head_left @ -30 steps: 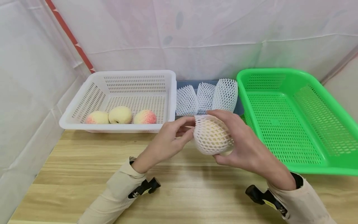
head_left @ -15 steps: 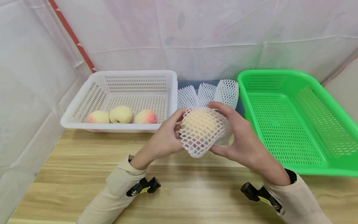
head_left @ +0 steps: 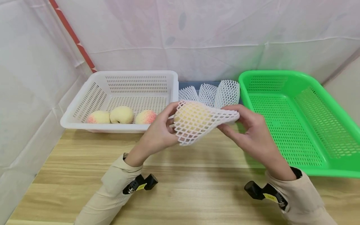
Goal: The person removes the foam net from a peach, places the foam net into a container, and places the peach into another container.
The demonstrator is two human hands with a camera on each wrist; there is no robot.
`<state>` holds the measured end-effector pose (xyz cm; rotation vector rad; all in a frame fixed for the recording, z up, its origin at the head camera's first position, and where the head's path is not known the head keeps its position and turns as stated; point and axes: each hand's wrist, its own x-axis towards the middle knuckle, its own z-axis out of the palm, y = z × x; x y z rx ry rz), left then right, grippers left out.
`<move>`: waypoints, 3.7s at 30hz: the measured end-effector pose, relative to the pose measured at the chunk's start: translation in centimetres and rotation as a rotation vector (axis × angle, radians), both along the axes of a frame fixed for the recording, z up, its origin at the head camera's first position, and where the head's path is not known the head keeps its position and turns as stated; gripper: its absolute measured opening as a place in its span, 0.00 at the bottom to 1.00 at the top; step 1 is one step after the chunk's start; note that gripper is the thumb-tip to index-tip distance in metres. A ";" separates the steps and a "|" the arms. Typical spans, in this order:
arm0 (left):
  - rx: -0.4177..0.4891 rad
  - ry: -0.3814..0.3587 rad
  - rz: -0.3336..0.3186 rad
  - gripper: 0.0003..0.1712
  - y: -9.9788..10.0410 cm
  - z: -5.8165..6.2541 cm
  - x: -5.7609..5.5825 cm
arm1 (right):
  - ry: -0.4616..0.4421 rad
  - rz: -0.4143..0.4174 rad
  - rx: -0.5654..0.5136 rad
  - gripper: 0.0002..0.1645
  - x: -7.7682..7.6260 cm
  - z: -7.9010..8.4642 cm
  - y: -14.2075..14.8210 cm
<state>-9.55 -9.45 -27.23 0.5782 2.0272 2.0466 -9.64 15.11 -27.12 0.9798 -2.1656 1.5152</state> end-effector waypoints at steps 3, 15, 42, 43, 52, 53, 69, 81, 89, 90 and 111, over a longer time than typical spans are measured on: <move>-0.030 0.023 0.023 0.49 -0.1 0.1 -0.1 | -0.015 -0.040 -0.002 0.23 -0.2 -0.1 0.0; -0.117 0.011 0.117 0.46 -1.2 0.3 0.0 | -0.132 -0.186 -0.048 0.15 -0.8 -0.4 0.3; -0.183 0.019 0.192 0.45 -3.0 0.6 0.0 | -0.170 -0.296 -0.078 0.14 -1.8 -0.5 0.9; -0.185 0.021 0.195 0.45 -3.0 0.6 0.0 | -0.170 -0.299 -0.081 0.13 -1.9 -0.5 0.9; -0.203 0.015 0.198 0.46 -3.3 0.7 0.0 | -0.166 -0.366 -0.085 0.14 -2.4 -0.5 0.6; -0.204 0.015 0.198 0.46 -3.4 0.7 0.0 | -0.158 -0.375 -0.084 0.14 -2.4 -0.5 0.5; -0.196 0.029 0.202 0.45 -3.8 0.6 0.1 | 0.034 -0.506 -0.046 0.14 -3.8 -1.3 -0.6; -0.202 0.029 0.207 0.47 -3.8 0.3 0.1 | 0.320 -0.604 0.071 0.10 -5.7 -3.8 -1.8; -0.207 0.023 0.205 0.47 -3.8 0.1 0.1 | 0.370 -0.664 0.148 0.20 -7.1 -5.8 -2.6; -0.208 0.020 0.205 0.47 -3.8 0.1 0.1 | 0.377 -0.661 0.166 0.21 -7.2 -6.1 -2.6; -0.223 0.016 0.191 0.46 -3.8 -0.1 0.1 | 0.135 -0.654 0.523 0.17 -9.0 -8.1 -3.8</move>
